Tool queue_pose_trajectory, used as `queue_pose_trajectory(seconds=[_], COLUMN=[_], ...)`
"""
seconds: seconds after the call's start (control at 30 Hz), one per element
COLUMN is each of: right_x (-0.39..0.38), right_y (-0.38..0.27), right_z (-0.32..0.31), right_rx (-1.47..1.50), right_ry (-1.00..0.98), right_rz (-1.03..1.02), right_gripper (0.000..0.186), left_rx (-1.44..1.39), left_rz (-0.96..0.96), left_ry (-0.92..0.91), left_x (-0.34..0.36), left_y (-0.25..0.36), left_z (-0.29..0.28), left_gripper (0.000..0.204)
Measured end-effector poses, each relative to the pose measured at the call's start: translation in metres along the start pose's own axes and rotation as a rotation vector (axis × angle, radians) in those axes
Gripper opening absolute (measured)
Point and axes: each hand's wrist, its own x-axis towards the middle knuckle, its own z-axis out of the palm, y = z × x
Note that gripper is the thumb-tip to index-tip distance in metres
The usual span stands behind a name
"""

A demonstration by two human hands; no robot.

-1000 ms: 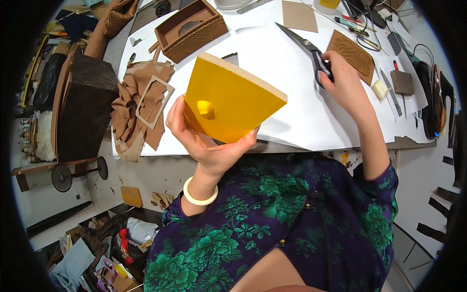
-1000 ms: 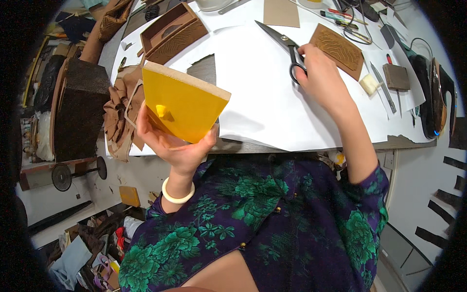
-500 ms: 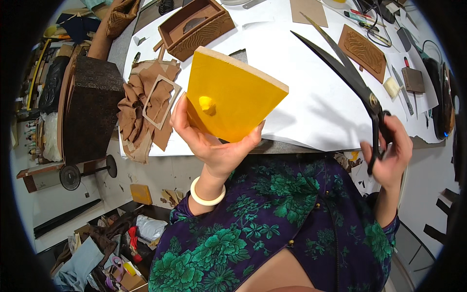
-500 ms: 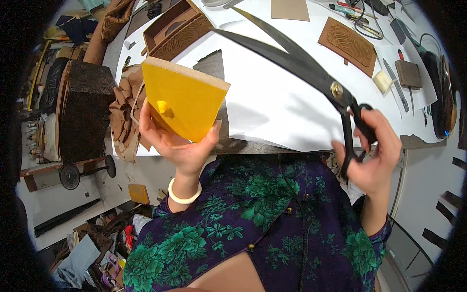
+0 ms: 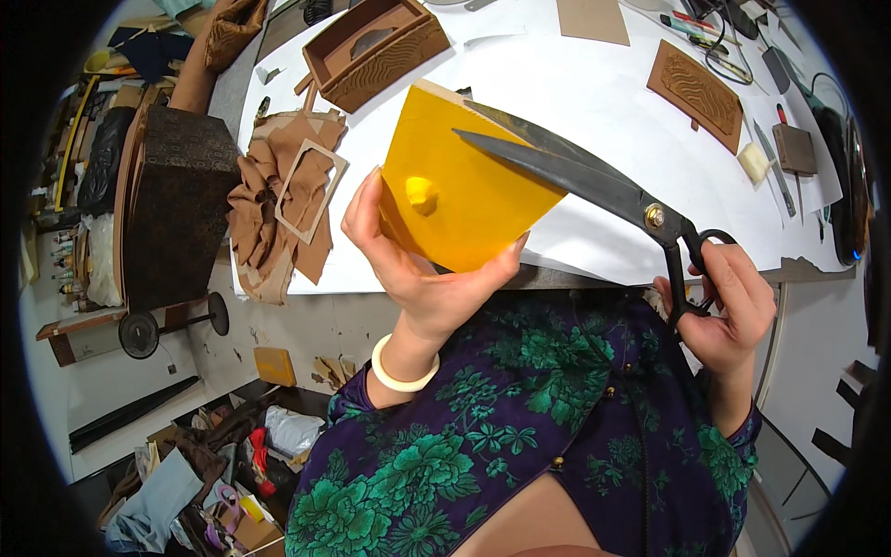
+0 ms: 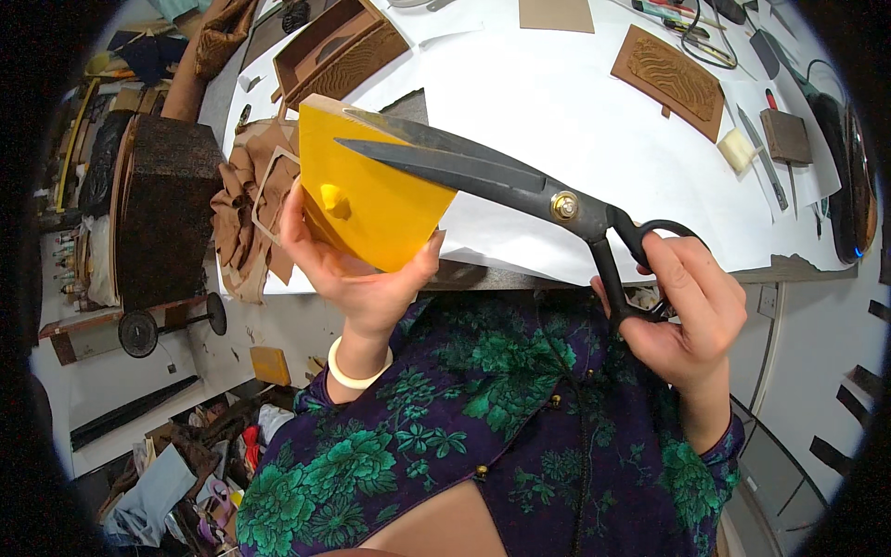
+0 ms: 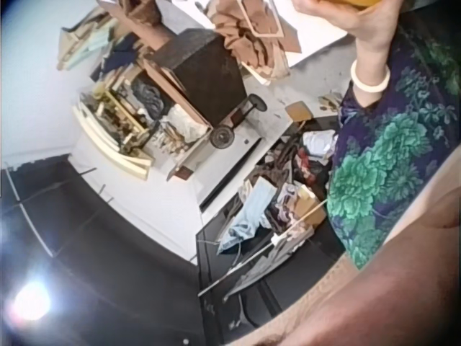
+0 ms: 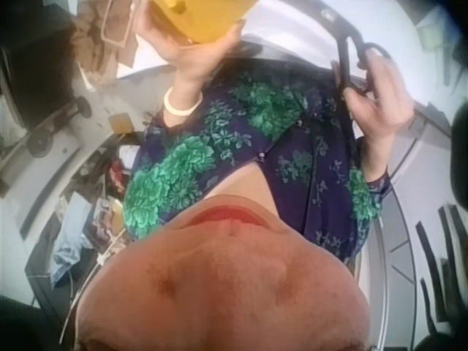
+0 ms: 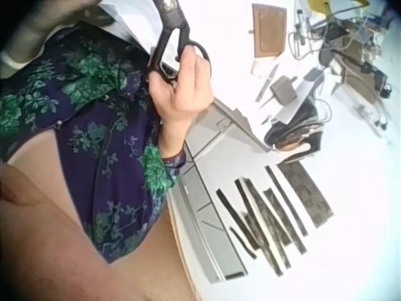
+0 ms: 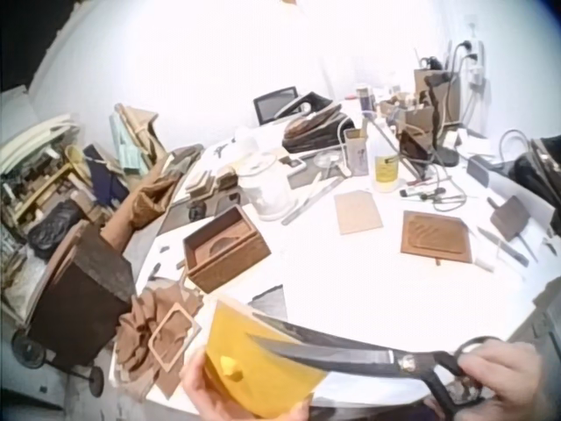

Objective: The person handles a yellow rectangular piece, trims it with scissors, and uses a small iron to press it. They then place the yellow piece into a wooden box and use a utility knife to trim the edges. The workspace is cluttered with leather scraps and tools.

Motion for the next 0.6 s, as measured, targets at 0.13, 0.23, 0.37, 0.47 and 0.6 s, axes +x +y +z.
queue_pose_trajectory(seconds=[0.13,0.23,0.37,0.47,0.6], right_x=[0.0019,0.0009,-0.0008,0.0004,-0.0002], right_y=[-0.0025,-0.0016,0.0001,-0.0012,-0.0018], right_z=[0.0014,0.0017,0.0027,0.0032,0.0019], right_rx=[-0.054,-0.052,-0.059,-0.068,-0.098], right_ry=[0.010,0.019,0.035,0.043,0.040], right_rz=[-0.026,-0.034,-0.049,-0.052,-0.062], right_gripper=[0.054,0.055,0.056,0.055,0.056], left_rx=[0.021,0.015,0.006,0.010,0.013], left_rz=[-0.008,-0.021,-0.041,-0.046,-0.045], left_ry=[0.002,0.011,0.005,0.010,0.010], left_x=[0.0000,-0.0010,-0.0008,-0.0009,-0.0013], left_y=[0.0007,0.0024,0.0047,0.0060,0.0067], left_z=[0.0016,0.0043,0.0052,0.0054,0.0049], left_gripper=[0.114,0.113,0.114,0.114,0.114])
